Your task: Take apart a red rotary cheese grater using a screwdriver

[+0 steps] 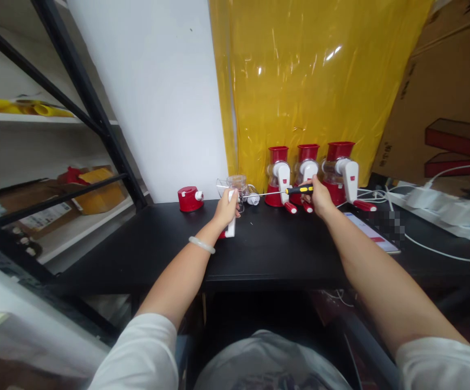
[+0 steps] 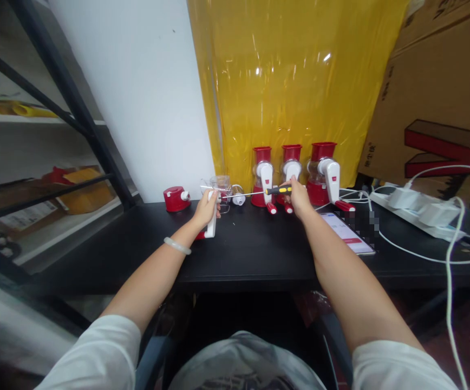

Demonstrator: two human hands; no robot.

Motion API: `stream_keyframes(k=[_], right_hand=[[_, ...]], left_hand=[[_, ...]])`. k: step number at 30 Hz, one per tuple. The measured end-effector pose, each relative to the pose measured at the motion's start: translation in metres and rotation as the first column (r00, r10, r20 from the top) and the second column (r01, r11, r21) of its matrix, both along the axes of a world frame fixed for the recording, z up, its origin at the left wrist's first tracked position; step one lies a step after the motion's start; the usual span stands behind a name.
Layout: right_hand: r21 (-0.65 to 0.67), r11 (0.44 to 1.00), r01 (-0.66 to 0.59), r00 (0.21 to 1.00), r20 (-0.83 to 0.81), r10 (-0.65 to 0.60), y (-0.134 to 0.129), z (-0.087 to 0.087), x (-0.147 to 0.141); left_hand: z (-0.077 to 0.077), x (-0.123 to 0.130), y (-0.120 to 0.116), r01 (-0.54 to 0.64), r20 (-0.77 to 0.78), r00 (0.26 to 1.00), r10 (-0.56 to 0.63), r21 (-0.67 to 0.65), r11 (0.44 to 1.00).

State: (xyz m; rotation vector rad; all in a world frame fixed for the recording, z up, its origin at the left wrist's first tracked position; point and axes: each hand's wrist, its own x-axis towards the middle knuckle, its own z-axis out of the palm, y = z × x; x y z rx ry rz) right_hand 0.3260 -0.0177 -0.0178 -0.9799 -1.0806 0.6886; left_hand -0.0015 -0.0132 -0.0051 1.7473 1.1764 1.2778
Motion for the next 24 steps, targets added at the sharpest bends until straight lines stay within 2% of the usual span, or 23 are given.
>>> stream_keyframes(k=[7,15,18,24], right_hand=[[-0.013,0.999,0.040,0.998,-0.047,-0.040,0.0001,0.0015,-0.0020],[0.000,1.000,-0.029,0.979,-0.202,0.028,-0.0038,0.0079,-0.0061],[-0.002,0.999,-0.041,0.983,-0.178,0.039,-0.0024,0.0064,-0.0045],[-0.010,0.999,-0.031,0.999,-0.019,0.031,-0.0022,0.0023,-0.0015]], left_hand=[[0.0014,0.0005,-0.0012,-0.003,0.011,1.000,0.003,-0.007,1.000],[0.0026,0.0015,-0.0025,-0.001,0.013,1.000,0.001,-0.008,1.000],[0.0025,0.0015,-0.0020,0.002,0.017,1.000,-0.002,0.000,1.000],[0.0036,0.0008,-0.0007,-0.008,0.028,1.000,0.008,-0.006,1.000]])
